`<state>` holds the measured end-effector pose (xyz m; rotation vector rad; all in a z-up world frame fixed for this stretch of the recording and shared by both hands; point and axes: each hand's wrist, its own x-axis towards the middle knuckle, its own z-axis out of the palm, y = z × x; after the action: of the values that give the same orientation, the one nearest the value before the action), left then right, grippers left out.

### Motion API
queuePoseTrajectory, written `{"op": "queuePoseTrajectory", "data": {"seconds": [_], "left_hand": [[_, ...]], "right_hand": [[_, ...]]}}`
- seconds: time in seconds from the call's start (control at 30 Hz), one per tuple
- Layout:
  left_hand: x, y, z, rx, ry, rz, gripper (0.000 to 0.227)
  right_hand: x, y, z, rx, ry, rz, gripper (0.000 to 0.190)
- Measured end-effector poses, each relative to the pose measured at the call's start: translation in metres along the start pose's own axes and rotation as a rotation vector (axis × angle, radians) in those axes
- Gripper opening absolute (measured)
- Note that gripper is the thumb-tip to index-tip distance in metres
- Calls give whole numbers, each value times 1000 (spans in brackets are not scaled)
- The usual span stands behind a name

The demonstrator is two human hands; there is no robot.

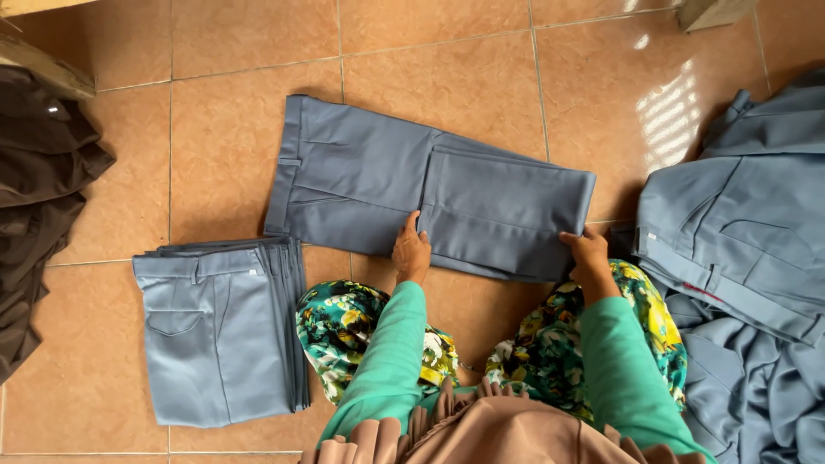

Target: Folding blue trousers and stacking them on a tiled floor

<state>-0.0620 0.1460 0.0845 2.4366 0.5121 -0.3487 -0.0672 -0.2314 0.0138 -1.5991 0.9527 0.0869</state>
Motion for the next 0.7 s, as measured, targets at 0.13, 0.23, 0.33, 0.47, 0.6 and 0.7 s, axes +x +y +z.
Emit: {"op": "queuePoseTrajectory", "data": {"seconds": [0.13,0.23,0.33,0.47,0.6,0.7], "left_hand": [[-11,7,9,115,-2,-2,51],[-33,33,11,84,85,120,54],[-43,56,44,104,-46,249,66],[-37,60,154,26,-347,415,62],[-67,81,146,-335,-618,454,50],[14,16,227,-1270,-696,66,45]], "right_hand": [[-55,-79,-16,352,-193,24,59],[-95,-137,-34,439,-279,-67,55],[-158,-209,-38,417,-290,-164,51],[-197,-251,-36,353,-263,-302,49],[-175,-242,-14,188,-281,-408,46],[-153,-215,43,50,-399,-483,53]]}}
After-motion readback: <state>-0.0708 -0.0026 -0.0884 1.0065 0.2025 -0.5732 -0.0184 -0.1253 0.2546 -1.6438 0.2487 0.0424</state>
